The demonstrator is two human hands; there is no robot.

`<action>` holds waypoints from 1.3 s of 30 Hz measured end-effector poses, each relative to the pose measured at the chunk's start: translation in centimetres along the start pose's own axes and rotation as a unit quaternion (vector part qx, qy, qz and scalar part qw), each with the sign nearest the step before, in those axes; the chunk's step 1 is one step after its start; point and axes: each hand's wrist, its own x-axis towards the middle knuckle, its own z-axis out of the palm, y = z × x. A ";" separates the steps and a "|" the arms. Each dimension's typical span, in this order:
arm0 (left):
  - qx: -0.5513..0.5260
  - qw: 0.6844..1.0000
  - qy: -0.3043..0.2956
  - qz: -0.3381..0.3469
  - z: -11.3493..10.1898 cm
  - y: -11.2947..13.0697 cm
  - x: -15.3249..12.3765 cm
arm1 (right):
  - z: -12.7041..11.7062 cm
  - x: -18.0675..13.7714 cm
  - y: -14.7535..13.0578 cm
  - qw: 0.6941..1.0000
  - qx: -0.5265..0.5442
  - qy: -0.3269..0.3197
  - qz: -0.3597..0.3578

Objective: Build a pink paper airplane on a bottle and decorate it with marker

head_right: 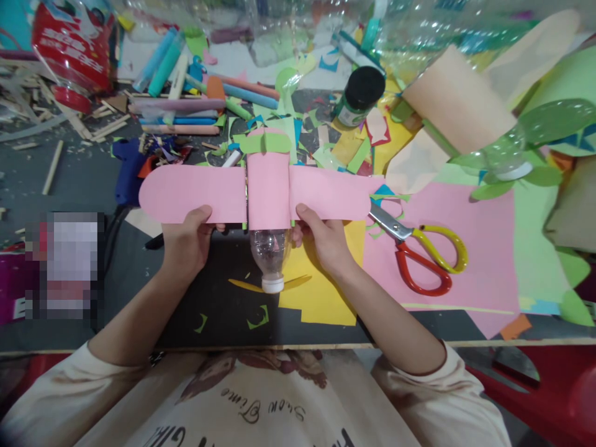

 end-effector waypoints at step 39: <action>0.047 0.984 -0.126 -0.120 -0.5 0.2 -0.4 | -0.2 0.0 0.6 0.998 -0.035 -0.042 -0.009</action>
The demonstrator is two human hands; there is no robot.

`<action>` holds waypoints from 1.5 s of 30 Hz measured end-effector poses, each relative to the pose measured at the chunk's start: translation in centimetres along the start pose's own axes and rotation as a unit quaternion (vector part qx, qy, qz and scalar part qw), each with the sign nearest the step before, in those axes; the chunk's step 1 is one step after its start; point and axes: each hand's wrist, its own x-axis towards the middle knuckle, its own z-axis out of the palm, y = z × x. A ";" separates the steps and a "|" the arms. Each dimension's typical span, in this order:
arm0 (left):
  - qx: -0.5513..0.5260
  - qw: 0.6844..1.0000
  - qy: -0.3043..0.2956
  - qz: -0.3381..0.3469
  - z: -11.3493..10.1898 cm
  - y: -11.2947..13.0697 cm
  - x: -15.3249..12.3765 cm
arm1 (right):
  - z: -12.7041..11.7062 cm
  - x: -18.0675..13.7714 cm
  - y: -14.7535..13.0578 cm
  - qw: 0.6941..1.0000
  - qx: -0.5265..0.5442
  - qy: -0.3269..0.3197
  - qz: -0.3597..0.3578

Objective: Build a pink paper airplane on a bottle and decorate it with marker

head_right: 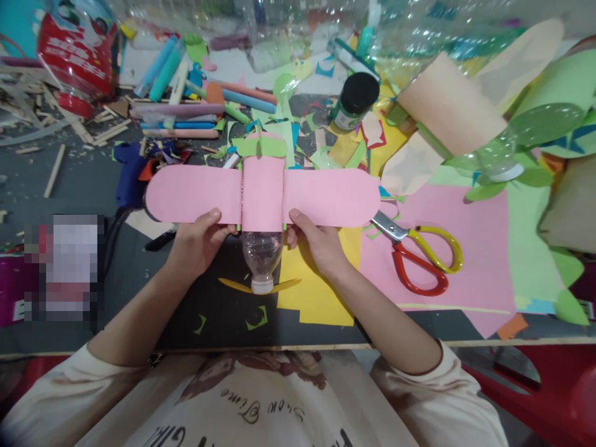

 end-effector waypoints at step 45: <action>0.034 0.999 0.017 -0.030 0.1 0.1 -0.3 | 0.5 -0.8 -0.6 0.994 -0.080 -0.078 -0.005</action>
